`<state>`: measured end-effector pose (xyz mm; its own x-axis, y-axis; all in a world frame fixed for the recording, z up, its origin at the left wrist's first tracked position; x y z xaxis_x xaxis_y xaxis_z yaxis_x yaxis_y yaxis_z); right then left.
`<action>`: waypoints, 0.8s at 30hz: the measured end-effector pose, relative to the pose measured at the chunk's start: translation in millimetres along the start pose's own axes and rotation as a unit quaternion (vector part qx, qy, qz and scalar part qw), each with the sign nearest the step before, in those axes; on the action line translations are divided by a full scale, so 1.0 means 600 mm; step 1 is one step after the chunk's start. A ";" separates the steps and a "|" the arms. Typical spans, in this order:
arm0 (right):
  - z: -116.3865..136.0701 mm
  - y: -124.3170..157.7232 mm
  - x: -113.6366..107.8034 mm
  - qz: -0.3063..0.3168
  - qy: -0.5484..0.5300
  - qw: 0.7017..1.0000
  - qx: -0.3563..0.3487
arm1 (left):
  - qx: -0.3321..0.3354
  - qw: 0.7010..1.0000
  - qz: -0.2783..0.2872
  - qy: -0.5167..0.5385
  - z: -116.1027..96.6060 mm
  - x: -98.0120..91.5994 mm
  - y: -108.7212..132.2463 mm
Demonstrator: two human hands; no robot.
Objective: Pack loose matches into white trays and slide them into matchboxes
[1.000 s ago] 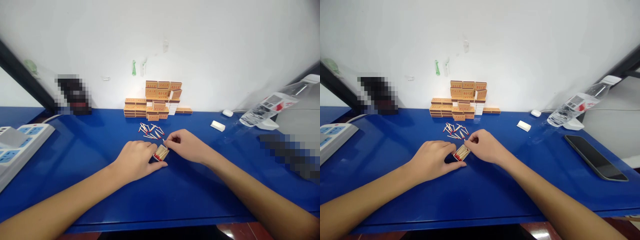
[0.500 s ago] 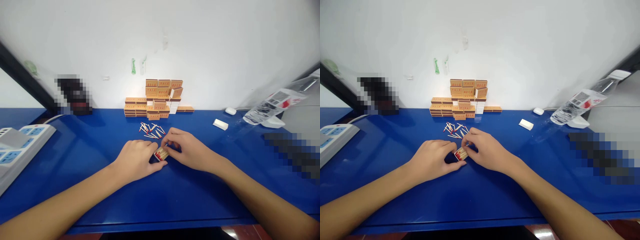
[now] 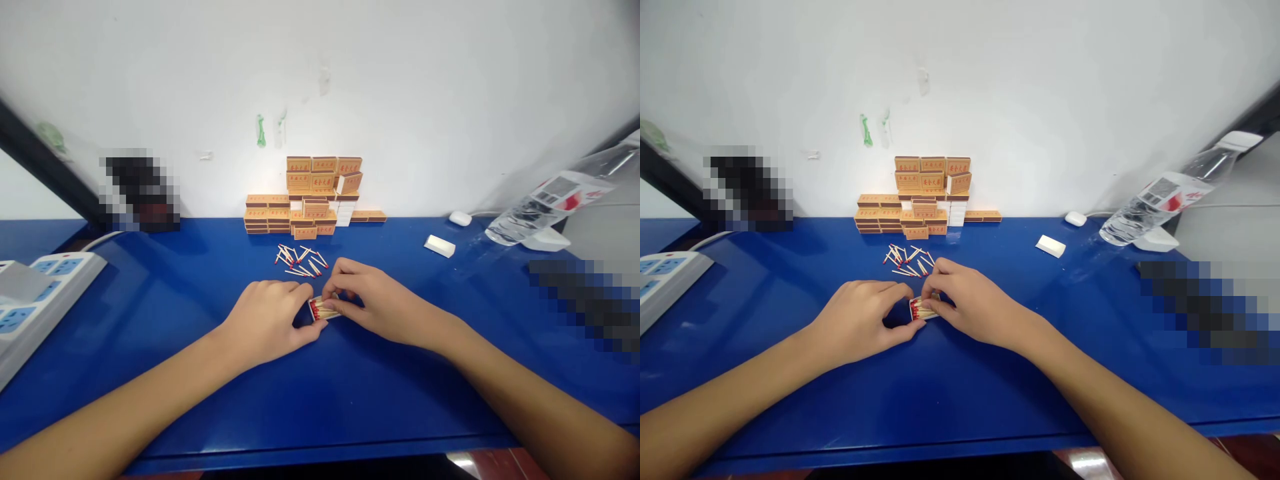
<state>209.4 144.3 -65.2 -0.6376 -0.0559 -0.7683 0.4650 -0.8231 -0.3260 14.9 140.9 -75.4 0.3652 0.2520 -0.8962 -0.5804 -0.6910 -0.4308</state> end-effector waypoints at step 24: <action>-0.005 -0.005 -0.005 -0.012 0.014 1.000 0.009 | 0.009 1.000 0.021 0.006 0.001 -0.001 0.000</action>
<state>211.6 148.7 -63.7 -0.6307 -0.0213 -0.7757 0.4392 -0.8339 -0.3343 14.2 141.1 -75.2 0.3484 0.2155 -0.9122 -0.6085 -0.6882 -0.3950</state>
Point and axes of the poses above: each hand's wrist, its own y-axis away from the middle knuckle, its own x-axis out of the palm, z = x × y, the point moved 3 cm from there along -y, towards the middle knuckle, and after that the axes turned 13 degrees about -z, right-handed, at the moved point
